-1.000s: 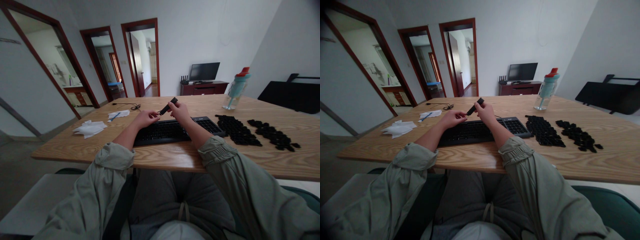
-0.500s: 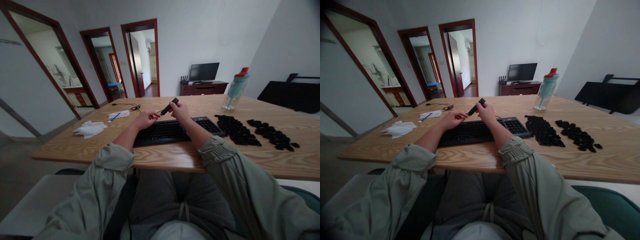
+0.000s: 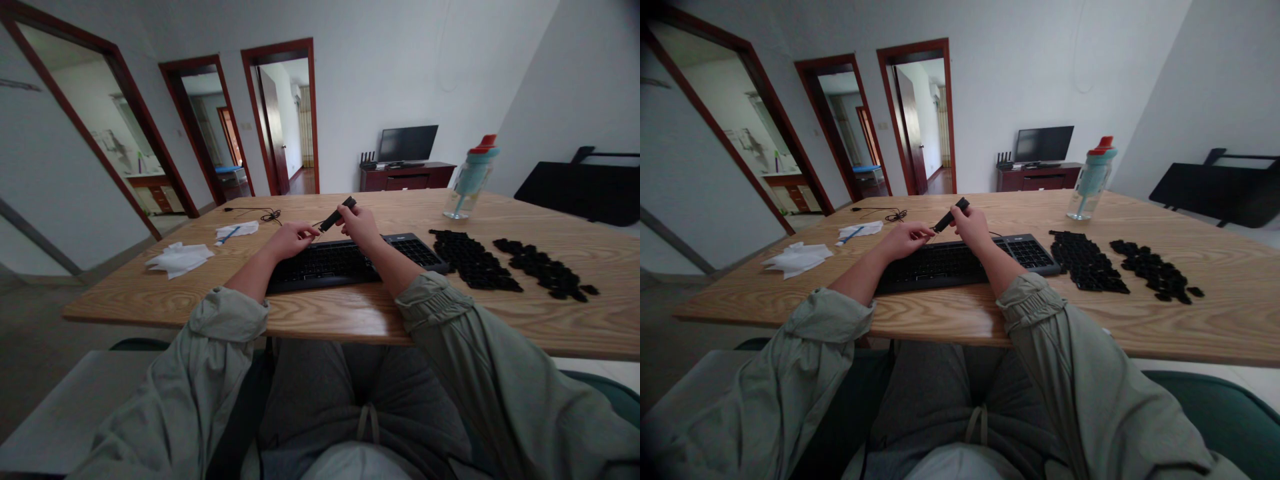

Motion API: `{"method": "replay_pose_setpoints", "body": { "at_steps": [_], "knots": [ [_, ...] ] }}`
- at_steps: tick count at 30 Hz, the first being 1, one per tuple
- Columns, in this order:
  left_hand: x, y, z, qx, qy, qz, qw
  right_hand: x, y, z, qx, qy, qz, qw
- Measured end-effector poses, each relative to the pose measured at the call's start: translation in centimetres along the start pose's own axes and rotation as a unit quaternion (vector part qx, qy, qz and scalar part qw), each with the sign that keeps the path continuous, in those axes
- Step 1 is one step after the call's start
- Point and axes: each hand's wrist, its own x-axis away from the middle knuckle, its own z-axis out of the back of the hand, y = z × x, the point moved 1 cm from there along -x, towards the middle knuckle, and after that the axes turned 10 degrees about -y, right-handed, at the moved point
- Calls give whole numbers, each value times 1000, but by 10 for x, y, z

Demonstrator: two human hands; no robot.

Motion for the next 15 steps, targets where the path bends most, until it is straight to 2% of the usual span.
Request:
{"method": "replay_pose_setpoints", "body": {
  "at_steps": [15],
  "knots": [
    [0, -3, 0, 12, 10, 14, 1000, -6, 7, -2, -10, 9, 7, 1000]
  ]
}}
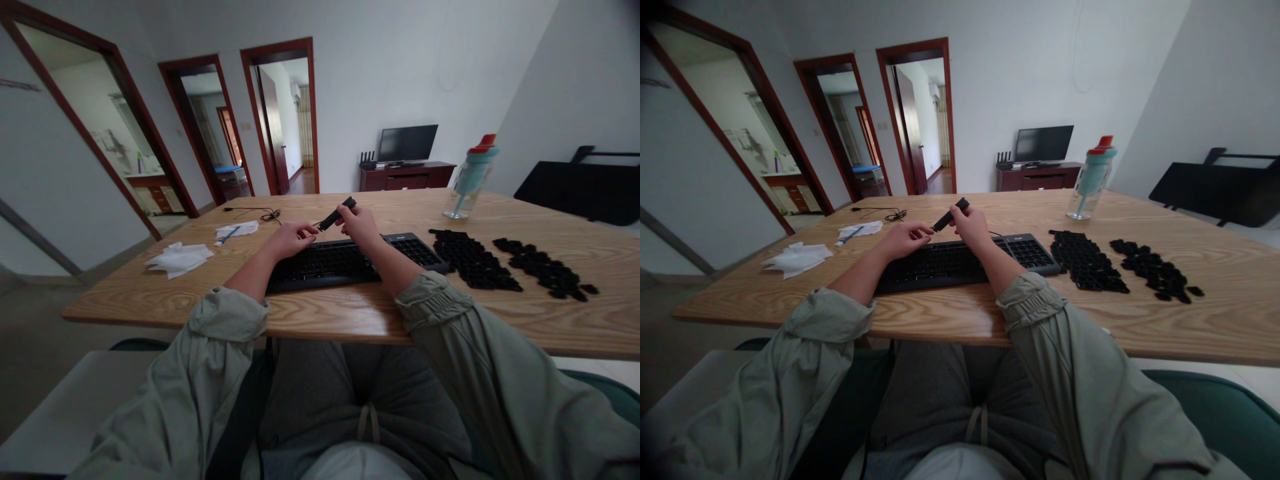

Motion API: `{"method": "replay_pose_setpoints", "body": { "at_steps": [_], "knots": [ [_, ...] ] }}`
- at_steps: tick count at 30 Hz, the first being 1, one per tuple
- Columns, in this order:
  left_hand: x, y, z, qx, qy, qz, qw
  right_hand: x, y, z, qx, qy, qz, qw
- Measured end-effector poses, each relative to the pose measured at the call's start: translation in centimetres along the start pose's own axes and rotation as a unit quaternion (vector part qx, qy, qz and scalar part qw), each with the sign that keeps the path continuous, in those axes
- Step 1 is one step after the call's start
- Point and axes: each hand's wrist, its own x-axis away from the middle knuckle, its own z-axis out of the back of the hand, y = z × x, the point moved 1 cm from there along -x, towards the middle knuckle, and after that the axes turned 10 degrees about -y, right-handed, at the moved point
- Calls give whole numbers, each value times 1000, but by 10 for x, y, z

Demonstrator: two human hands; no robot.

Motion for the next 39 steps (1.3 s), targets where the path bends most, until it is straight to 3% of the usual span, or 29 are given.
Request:
{"method": "replay_pose_setpoints", "body": {
  "at_steps": [12, 18, 31, 39],
  "knots": [
    [1, 3, 1, 12, 21, -18, 1000, 4, -4, 1, 1, -4, 1, 1000],
    [1, 7, -1, 36, 24, 25, 999, 3, -5, -1, 1, -7, 1, 1000],
    [0, -2, 1, -9, 28, 36, 999, 4, -4, -1, 15, -8, -9, 1000],
    [1, -3, 5, 8, -10, 43, 999, 6, -6, -3, 29, -22, 3, 999]
  ]
}}
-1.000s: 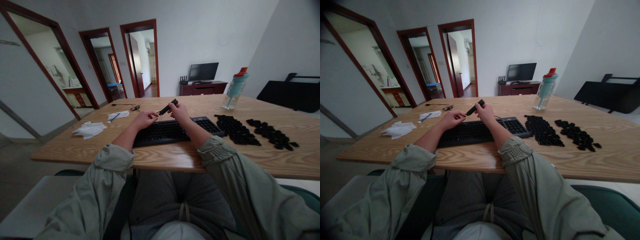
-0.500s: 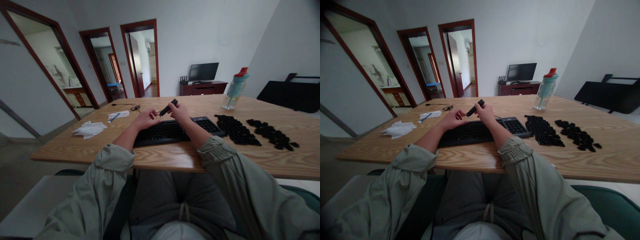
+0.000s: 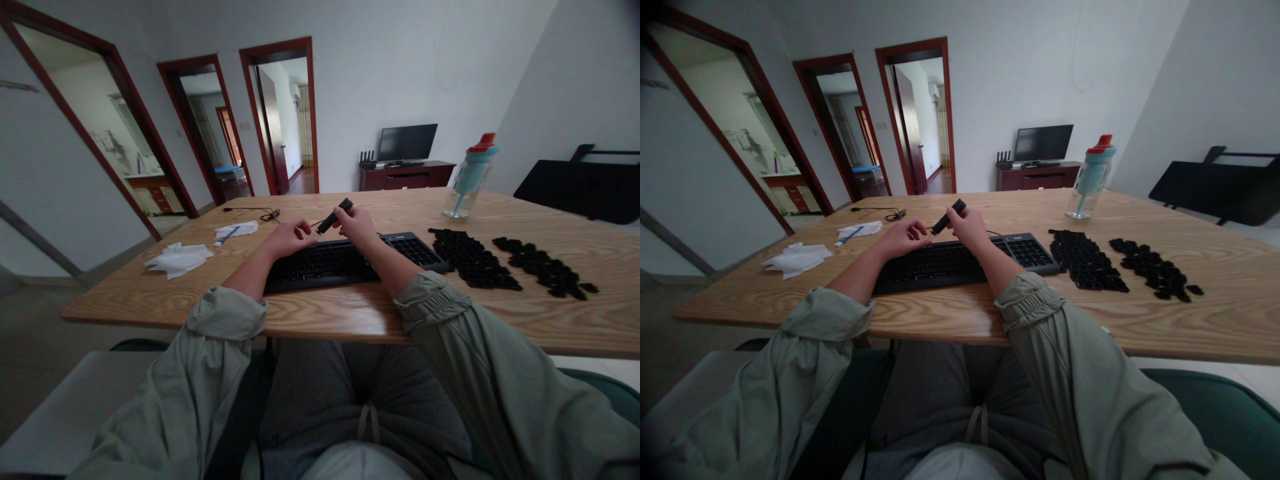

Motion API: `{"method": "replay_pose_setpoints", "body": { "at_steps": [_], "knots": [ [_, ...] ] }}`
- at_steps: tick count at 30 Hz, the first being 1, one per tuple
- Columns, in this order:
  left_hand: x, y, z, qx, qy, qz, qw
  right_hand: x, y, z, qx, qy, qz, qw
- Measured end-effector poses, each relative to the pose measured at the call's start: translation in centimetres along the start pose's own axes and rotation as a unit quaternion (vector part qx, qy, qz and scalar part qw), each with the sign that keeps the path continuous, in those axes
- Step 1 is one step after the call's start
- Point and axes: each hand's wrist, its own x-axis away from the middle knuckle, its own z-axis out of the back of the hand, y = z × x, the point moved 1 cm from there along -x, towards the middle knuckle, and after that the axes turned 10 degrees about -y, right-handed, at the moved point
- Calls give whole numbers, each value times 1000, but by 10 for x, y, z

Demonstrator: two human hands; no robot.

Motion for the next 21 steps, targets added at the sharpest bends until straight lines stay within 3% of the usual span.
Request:
{"method": "replay_pose_setpoints", "body": {
  "at_steps": [16, 21],
  "knots": [
    [0, -2, -2, -1, -19, -19, 1000, -1, 3, -1, 18, -7, -3, 1000],
    [0, 2, -2, -3, -17, -52, 999, -1, 2, 0, 15, -5, -4, 1000]
  ]
}}
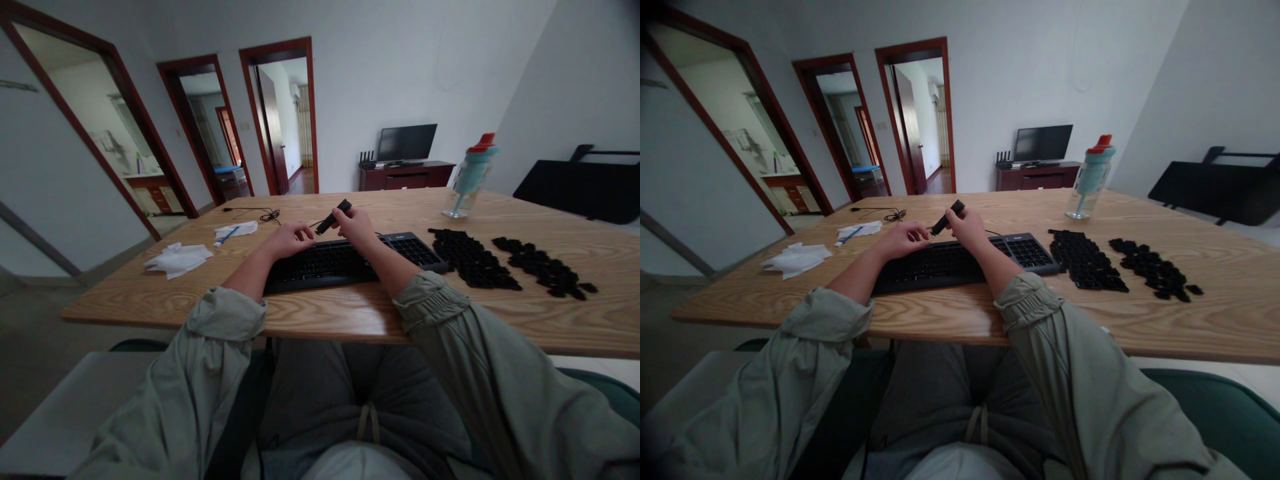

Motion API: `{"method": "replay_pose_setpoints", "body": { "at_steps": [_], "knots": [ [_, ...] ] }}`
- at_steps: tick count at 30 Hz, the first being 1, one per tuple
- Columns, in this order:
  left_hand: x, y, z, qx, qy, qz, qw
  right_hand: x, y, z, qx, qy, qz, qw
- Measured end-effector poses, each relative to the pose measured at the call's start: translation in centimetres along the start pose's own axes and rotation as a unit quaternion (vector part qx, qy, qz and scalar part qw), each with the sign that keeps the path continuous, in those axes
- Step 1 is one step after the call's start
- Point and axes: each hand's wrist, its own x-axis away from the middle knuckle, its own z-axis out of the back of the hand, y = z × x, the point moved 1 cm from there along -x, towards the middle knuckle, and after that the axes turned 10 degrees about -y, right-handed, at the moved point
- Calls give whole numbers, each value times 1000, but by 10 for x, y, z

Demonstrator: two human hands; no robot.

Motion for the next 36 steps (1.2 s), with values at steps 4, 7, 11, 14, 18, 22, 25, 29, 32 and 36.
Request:
{"method": "replay_pose_setpoints", "body": {
  "at_steps": [4, 7, 11, 14, 18, 22, 25, 29, 32, 36],
  "knots": [
    [1, 5, 0, 7, -14, -11, 1000, 1, -1, 0, -1, 2, 5, 1000],
    [1, 6, 0, 15, -20, -13, 1000, 1, -2, 0, 2, 4, 5, 1000],
    [0, 4, 0, 17, -20, -14, 1000, 0, -1, 0, 6, 0, 0, 1000],
    [0, 2, 0, 14, -13, -15, 1000, -1, 0, 0, 0, -3, -2, 1000],
    [0, 2, 2, 13, 0, -10, 1000, 0, -1, 0, 1, -6, -8, 1000],
    [1, 4, 2, 6, -3, -5, 1000, 2, -5, 0, 17, 3, -11, 1000],
    [1, 5, 2, 4, -4, -1, 1000, 3, -6, 0, 24, 5, -13, 1000],
    [0, 3, 2, -7, -3, -1, 1000, 2, -4, 0, 18, 1, -10, 1000],
    [0, 2, 3, -21, 7, 0, 1000, 1, -1, 0, 14, -2, -8, 1000],
    [1, 3, 3, -11, 10, 1, 1000, 1, -2, 0, 14, 0, -4, 1000]
  ]
}}
